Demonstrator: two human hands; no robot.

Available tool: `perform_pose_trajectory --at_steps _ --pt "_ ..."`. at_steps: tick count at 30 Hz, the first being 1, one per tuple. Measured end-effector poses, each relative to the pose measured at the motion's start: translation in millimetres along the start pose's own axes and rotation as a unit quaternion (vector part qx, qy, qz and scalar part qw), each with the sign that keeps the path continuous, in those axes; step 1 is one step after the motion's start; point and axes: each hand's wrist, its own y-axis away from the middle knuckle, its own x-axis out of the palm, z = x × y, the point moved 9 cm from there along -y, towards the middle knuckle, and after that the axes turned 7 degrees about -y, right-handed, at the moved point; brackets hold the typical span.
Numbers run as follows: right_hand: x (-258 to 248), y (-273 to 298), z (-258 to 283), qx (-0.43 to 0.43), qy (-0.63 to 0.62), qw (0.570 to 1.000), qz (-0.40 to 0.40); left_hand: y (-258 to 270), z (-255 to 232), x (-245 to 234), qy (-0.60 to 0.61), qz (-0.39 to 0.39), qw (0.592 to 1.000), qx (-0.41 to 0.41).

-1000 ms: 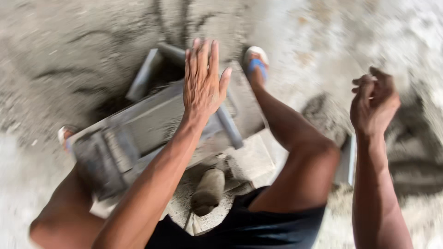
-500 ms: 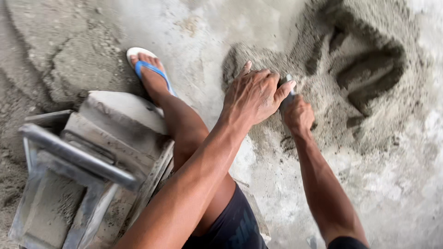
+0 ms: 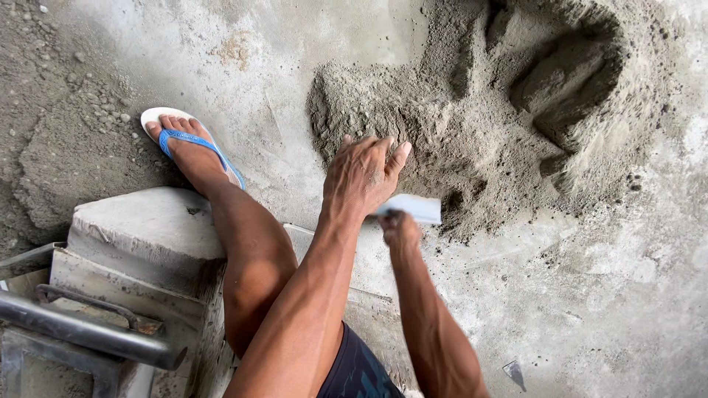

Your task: The person fills a metal mold with concrete mix using a trowel, levels the surface, and then flips the mold to release a finished block. They place the block onto a growing stack and repeat the process.

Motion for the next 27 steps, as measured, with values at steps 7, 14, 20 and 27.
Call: perform_pose_trajectory --at_steps 7,14,20,27 --pt "-16.6 -30.5 2.1 -0.059 -0.491 0.869 -0.021 7.6 -11.8 -26.9 0.047 -0.054 0.997 -0.006" --pt "-40.4 95.6 98.9 -0.201 -0.451 0.869 0.035 40.3 -19.6 -96.4 0.101 -0.193 0.976 0.018" --pt "11.9 240.9 188.7 -0.34 -0.315 0.876 0.136 134.3 47.1 -178.7 0.1 -0.371 0.923 -0.008" --pt "131.7 381.9 134.8 -0.387 -0.175 0.852 0.307 353.8 191.1 -193.5 0.082 -0.523 0.839 -0.126"
